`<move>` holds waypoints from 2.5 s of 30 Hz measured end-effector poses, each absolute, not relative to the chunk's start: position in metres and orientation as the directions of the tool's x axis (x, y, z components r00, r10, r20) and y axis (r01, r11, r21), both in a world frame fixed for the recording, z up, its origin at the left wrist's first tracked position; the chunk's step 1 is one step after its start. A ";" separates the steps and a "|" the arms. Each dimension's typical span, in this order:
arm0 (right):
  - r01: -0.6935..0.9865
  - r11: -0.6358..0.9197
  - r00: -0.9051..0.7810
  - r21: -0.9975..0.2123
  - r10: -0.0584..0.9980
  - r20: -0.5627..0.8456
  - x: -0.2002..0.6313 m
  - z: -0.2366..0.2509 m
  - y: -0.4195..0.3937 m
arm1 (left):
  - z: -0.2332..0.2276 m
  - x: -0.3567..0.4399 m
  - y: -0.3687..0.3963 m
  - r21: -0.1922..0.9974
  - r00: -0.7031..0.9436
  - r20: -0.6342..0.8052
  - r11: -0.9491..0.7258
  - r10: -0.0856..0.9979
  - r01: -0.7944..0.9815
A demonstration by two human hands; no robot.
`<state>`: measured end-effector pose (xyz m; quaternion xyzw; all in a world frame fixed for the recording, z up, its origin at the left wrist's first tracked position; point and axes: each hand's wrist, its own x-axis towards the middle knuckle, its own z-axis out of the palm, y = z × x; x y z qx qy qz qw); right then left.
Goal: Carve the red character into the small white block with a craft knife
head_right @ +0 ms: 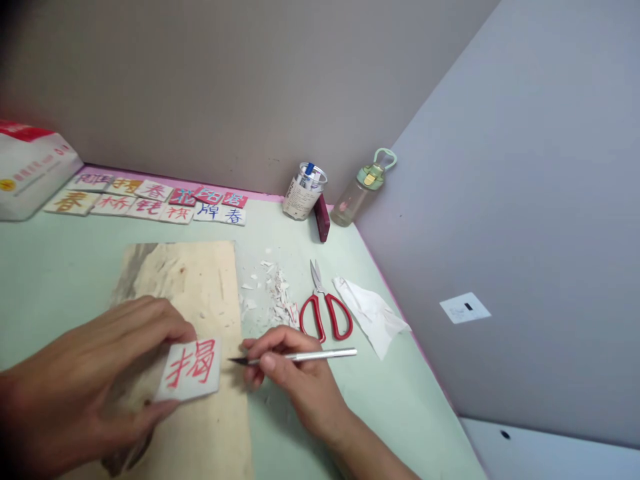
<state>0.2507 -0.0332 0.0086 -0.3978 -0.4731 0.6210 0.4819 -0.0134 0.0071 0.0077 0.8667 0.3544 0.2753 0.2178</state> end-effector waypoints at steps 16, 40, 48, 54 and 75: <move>0.047 -0.045 0.019 -0.998 0.999 -0.044 0.253 0.012 -0.048 | -0.014 0.007 0.003 0.491 0.608 0.376 -0.707 0.699 0.509; 0.481 0.480 -0.262 -0.734 0.877 0.402 0.229 0.005 -0.056 | -0.023 0.025 -0.020 0.634 0.626 0.279 -0.629 0.728 0.450; 0.526 0.470 -0.288 -0.709 0.883 0.372 0.230 0.002 -0.054 | -0.019 0.025 -0.019 0.636 0.636 0.246 -0.617 0.731 0.463; 0.525 0.495 -0.296 -0.692 0.869 0.397 0.230 -0.002 -0.055 | -0.017 0.025 -0.019 0.627 0.652 0.227 -0.621 0.723 0.471; 0.579 0.522 -0.351 -0.626 0.853 0.387 0.225 0.009 -0.052 | -0.015 0.025 -0.019 0.560 0.631 0.280 -0.657 0.723 0.505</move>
